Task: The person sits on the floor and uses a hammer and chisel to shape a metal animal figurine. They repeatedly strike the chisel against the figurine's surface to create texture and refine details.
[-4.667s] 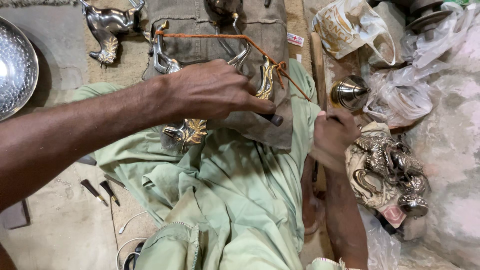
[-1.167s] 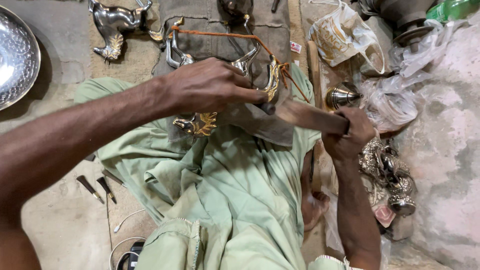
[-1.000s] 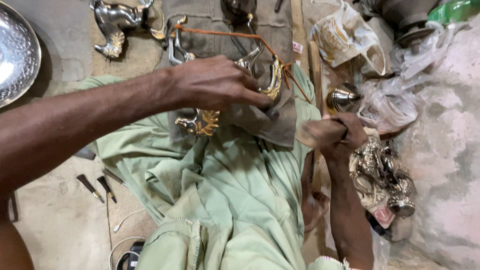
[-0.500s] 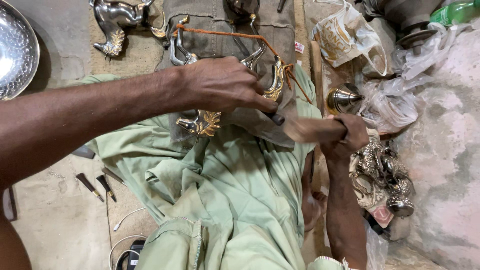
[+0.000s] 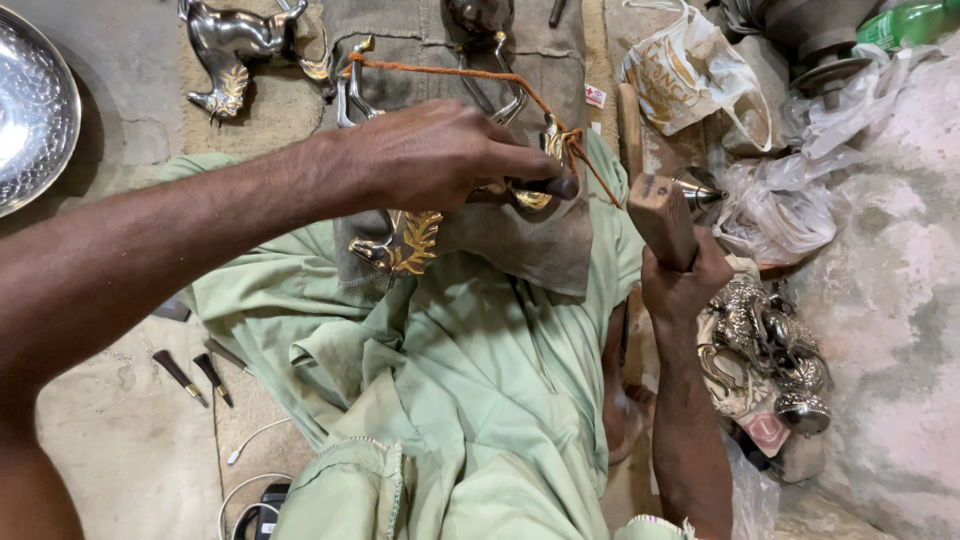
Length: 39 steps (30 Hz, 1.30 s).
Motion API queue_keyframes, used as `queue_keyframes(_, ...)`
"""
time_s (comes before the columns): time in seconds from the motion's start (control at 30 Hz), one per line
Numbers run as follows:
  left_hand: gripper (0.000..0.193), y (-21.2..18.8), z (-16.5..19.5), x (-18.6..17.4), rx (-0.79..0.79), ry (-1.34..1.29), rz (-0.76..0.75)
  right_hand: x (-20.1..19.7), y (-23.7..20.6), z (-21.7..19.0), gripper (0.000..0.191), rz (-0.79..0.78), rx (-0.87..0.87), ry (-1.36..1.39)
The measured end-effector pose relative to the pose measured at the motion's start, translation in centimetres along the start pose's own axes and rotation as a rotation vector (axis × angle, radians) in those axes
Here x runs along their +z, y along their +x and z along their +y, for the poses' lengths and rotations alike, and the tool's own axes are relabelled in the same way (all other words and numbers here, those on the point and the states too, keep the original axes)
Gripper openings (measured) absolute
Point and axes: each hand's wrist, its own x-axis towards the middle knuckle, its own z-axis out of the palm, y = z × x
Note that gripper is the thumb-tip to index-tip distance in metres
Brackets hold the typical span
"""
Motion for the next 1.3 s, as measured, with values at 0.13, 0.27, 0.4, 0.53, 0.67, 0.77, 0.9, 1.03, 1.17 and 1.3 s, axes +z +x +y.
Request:
queue_keyframes(0.13, 0.05, 0.2, -0.3, 0.1, -0.031, 0.043, -0.109, 0.4, 0.7, 0.9, 0.013, 0.017, -0.143, -0.015)
queue_keyframes(0.27, 0.047, 0.2, -0.3, 0.3, -0.002, 0.043, -0.082, 0.9, 1.4, 1.5, 0.012, 0.032, -0.145, 0.353)
queue_keyframes(0.4, 0.04, 0.2, -0.2, 0.6, -0.068, 0.086, -0.095, 0.1, 2.1, 1.5, 0.012, -0.045, -0.169, 0.099)
queue_keyframes(0.53, 0.065, -0.1, 0.1, 1.0, -0.097, 0.138, -0.061, -0.9, 2.5, 0.8, 0.021, -0.034, 0.026, 0.355)
queue_keyframes(0.67, 0.059, -0.7, 0.1, 1.6, -0.15, 0.105, 0.002, -1.8, 3.4, 0.8, 0.012, -0.174, -0.155, -0.022)
queue_keyframes(0.77, 0.06, -1.5, 0.1, 2.4, -0.076, 0.101, 0.15, -2.1, 3.9, 0.9, 0.017, -0.218, 0.019, 0.081)
queue_keyframes(0.9, 0.055, -2.7, 0.0, 3.5, -0.184, 0.123, 0.218, -3.1, 5.3, 0.4, 0.017, -0.251, -0.206, -0.028)
queue_keyframes(1.03, 0.052, -3.7, 0.4, 4.9, -0.271, 0.111, 0.32, -4.0, 7.2, -1.1, 0.024, -0.373, -0.066, 0.049)
queue_keyframes(1.17, 0.052, -4.1, 0.7, 6.4, -0.37, 0.071, 0.408, -5.1, 9.7, -3.1, 0.015, -0.303, -0.311, -0.157)
queue_keyframes(1.3, 0.068, -4.5, 1.1, 7.8, -0.372, 0.074, 0.566, -6.0, 11.7, -5.2, 0.014, -0.467, -0.291, -0.461)
